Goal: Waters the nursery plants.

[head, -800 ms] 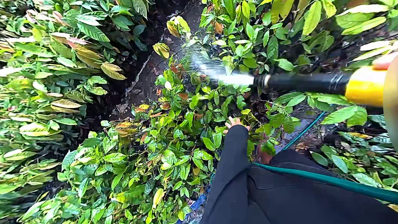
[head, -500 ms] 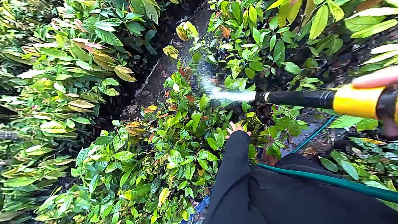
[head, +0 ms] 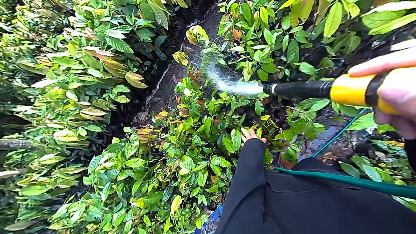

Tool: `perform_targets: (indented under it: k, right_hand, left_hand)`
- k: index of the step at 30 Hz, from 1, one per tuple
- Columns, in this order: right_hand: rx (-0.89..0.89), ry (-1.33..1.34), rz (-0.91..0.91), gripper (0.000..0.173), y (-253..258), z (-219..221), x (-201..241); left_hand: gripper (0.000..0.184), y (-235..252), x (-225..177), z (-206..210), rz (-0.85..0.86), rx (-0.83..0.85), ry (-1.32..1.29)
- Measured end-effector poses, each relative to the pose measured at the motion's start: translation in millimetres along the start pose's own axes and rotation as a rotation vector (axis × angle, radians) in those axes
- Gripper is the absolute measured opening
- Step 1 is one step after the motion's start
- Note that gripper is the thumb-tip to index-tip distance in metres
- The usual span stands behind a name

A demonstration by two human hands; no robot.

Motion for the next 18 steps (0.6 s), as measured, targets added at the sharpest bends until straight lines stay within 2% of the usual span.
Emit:
perform_targets:
  k: [18]
  right_hand:
    - [-0.012, 0.008, -0.097, 0.041, -3, 20, 6]
  left_hand:
    - [0.088, 2, 10, 6, 0.023, 0.036, 0.002]
Point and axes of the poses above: each hand's wrist, its own y-axis towards the middle knuckle, its own z-axis out of the palm, x = y × z, the point moved 1 cm from there along y, towards the middle knuckle, and after that the axes turned 6 degrees about -z, right-handed, at the moved point
